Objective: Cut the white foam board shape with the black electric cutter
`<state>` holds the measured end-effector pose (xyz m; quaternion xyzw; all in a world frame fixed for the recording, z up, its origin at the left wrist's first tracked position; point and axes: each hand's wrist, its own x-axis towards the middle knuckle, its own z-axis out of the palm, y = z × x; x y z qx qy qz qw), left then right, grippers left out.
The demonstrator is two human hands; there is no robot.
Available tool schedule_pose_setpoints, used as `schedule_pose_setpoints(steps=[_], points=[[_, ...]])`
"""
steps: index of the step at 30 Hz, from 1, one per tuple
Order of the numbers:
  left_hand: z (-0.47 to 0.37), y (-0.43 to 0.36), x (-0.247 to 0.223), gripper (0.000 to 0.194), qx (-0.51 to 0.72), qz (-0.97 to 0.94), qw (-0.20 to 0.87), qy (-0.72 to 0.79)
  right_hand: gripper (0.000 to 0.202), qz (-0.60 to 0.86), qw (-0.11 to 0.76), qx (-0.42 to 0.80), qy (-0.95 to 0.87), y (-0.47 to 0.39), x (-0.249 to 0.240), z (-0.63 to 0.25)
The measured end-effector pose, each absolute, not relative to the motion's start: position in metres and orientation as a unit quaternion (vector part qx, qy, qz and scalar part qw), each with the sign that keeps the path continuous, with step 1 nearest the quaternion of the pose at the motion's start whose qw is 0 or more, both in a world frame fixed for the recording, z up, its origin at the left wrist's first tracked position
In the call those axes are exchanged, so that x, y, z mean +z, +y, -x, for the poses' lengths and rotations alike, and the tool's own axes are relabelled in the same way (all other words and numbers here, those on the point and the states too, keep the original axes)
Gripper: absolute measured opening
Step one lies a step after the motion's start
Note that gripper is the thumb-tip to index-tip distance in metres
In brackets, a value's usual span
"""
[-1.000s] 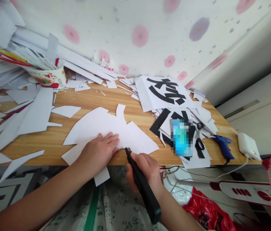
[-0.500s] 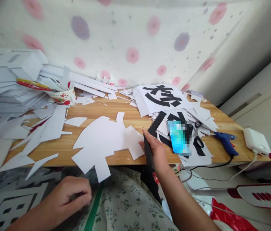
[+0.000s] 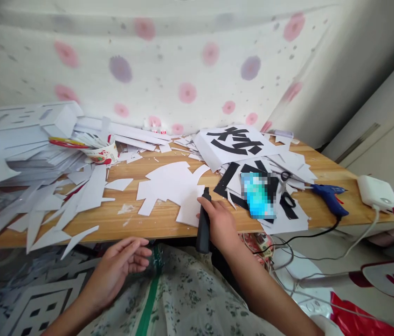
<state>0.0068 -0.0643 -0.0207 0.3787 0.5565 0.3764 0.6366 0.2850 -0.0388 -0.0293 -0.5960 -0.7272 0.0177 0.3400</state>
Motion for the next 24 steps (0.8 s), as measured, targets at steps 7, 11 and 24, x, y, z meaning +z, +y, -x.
schedule_pose_setpoints(steps=[7,11,24], points=[[-0.015,-0.062,-0.029,0.052,0.265,-0.464,0.665,0.522,0.037,0.576,0.313,0.06,-0.753,-0.05,-0.033,-0.282],[-0.045,-0.064,-0.034,0.058,0.268,-0.447,0.701,0.487,0.043,0.546,0.358,0.092,-0.752,-0.059,-0.039,-0.274],[-0.049,-0.065,-0.02,0.045,0.306,-0.395,0.741,0.449,0.043,0.485,0.366,0.044,-0.793,-0.07,-0.026,-0.275]])
